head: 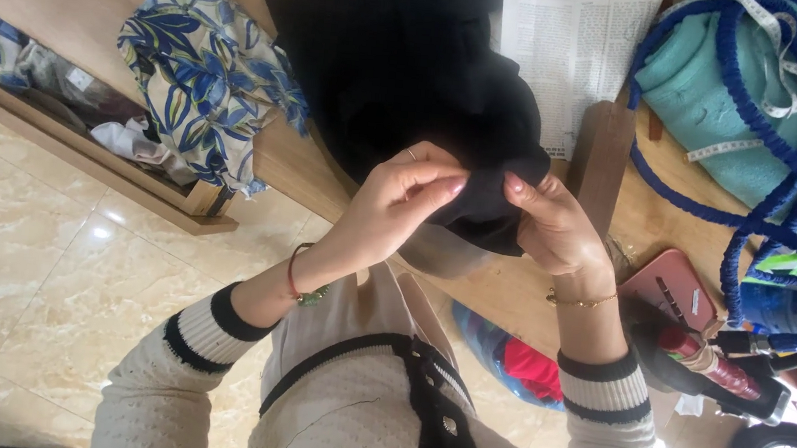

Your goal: Ironing and pressing a black garment on a workbench using a steam iron.

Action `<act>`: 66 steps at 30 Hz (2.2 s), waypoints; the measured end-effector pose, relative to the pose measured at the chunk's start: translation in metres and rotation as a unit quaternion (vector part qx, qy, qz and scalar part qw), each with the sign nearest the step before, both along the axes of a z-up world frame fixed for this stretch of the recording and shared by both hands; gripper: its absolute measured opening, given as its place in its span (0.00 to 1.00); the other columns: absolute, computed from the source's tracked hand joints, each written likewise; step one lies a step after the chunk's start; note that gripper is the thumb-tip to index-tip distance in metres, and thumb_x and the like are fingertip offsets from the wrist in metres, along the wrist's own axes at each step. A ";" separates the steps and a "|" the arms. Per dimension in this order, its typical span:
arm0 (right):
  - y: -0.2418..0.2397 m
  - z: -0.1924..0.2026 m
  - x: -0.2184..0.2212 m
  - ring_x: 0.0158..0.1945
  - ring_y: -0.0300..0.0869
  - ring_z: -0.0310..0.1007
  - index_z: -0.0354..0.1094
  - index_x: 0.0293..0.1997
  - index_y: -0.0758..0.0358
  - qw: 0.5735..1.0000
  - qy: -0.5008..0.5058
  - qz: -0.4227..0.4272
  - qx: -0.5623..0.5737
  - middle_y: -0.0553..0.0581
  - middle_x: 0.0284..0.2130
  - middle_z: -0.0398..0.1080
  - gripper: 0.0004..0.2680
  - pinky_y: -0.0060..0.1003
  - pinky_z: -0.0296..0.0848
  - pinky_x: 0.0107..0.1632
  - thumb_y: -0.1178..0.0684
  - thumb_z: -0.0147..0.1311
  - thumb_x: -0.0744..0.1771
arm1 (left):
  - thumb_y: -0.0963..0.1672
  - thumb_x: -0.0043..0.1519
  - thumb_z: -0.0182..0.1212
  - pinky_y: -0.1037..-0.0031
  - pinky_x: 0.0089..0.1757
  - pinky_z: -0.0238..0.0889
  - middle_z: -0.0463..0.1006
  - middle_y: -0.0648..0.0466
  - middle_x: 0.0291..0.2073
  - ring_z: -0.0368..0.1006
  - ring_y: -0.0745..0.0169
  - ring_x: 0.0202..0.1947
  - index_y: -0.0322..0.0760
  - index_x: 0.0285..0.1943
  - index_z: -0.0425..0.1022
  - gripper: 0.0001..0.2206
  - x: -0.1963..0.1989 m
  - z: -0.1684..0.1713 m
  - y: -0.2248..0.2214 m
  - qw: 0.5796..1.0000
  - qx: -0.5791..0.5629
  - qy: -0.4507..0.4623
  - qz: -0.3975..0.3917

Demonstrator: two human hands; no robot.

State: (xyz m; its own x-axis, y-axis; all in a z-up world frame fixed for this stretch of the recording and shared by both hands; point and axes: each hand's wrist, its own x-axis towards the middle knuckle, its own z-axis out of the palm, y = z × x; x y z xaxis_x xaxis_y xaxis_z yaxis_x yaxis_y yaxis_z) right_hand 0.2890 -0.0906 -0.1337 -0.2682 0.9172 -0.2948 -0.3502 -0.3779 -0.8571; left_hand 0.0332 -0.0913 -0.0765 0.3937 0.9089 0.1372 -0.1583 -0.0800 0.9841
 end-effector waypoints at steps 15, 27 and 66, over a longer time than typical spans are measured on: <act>-0.008 -0.005 -0.001 0.47 0.46 0.79 0.77 0.47 0.58 0.999 0.015 -0.016 -0.031 0.57 0.39 0.78 0.06 0.49 0.72 0.59 0.52 0.58 0.68 | 0.44 0.66 0.63 0.80 0.32 0.69 0.76 0.52 0.32 0.73 0.65 0.32 0.33 0.44 0.81 0.08 0.016 -0.009 -0.008 0.997 0.054 0.048 0.039; -0.043 -0.089 0.018 0.46 0.45 0.78 0.76 0.47 0.59 0.997 0.039 -0.053 -0.029 0.56 0.37 0.77 0.06 0.48 0.72 0.57 0.54 0.60 0.67 | 0.42 0.62 0.69 0.79 0.28 0.71 0.77 0.55 0.29 0.74 0.64 0.26 0.35 0.36 0.80 0.05 0.035 -0.018 -0.027 0.977 0.151 0.101 0.115; -0.075 -0.124 0.053 0.43 0.36 0.78 0.78 0.39 0.56 0.990 -0.114 0.058 -0.054 0.48 0.35 0.78 0.07 0.36 0.75 0.52 0.46 0.64 0.66 | 0.49 0.68 0.59 0.75 0.40 0.75 0.75 0.62 0.26 0.77 0.75 0.32 0.43 0.38 0.76 0.10 0.016 -0.099 -0.055 0.919 -0.380 -0.001 -0.099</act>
State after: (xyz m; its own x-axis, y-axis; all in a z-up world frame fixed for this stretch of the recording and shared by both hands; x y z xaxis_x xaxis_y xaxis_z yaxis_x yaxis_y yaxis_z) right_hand 0.3417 -0.1653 -0.2577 -0.2848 0.8440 -0.4545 -0.1010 -0.4980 -0.8613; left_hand 0.0492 -0.1465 -0.1753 0.5620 0.6526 -0.5082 -0.0970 0.6621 0.7431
